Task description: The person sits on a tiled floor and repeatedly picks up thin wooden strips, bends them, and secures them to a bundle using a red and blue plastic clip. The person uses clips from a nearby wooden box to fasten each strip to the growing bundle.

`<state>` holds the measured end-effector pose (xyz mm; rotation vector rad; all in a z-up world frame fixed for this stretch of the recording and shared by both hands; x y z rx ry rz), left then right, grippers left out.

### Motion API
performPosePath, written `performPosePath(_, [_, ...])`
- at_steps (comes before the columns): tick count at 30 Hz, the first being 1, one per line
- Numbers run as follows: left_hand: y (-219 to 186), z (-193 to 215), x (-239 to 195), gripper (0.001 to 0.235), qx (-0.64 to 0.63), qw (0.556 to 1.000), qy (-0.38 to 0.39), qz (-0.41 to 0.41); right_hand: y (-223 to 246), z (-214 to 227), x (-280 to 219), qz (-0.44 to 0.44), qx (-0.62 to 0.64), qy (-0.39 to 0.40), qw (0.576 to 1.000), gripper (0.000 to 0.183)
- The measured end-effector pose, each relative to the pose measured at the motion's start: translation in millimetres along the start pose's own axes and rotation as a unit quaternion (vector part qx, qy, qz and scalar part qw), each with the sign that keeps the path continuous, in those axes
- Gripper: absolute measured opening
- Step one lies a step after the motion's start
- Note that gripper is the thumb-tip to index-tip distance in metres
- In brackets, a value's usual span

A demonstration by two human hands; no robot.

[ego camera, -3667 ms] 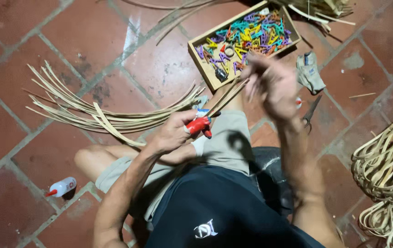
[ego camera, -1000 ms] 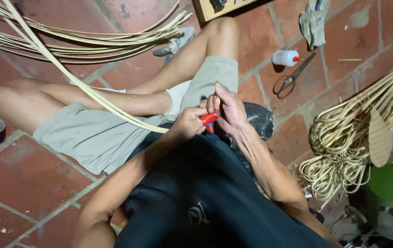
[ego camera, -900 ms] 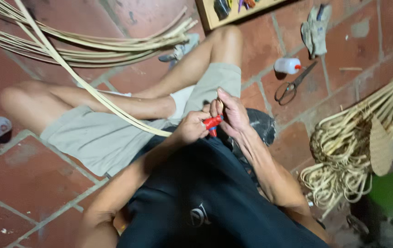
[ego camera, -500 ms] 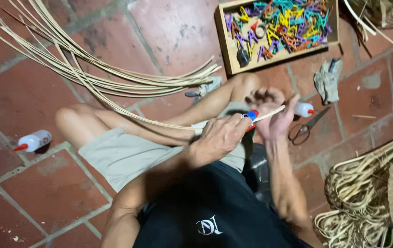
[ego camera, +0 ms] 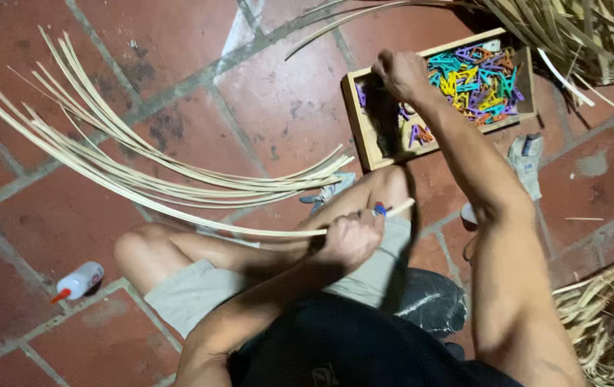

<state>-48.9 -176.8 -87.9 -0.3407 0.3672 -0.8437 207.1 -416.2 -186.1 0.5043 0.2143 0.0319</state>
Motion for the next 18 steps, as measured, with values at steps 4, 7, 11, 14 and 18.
performPosePath(4, [86, -16, 14, 0.037, 0.072, 0.992, -0.091, 0.057, -38, -43, 84, 0.026, -0.068, -0.044, 0.996, 0.035])
performPosePath(7, [136, -35, 9, 0.061, 0.059, 0.982, -0.136, 0.113, -69, -71, 136, 0.096, -0.195, -0.152, 0.964, 0.053])
performPosePath(11, [154, -65, 2, 0.068, 0.024, 0.985, -0.081, 0.147, -92, -94, 166, 0.122, -0.204, -0.172, 0.956, 0.054])
performPosePath(14, [145, -68, -1, 0.070, 0.037, 0.975, -0.144, 0.168, -76, -98, 174, 0.019, -0.200, -0.019, 0.979, 0.024])
performPosePath(18, [140, -59, -17, 0.066, 0.003, 0.958, -0.197, 0.208, 0, -62, 140, 0.097, -0.179, 0.030, 0.979, 0.024])
Point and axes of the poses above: each hand's wrist, its own x-axis towards the middle knuckle, its own z-axis out of the back of the hand, y = z × x, the point moved 2 cm from there along x, towards the middle knuckle, and after that the axes turned 9 degrees about x, right-handed, at the moved point
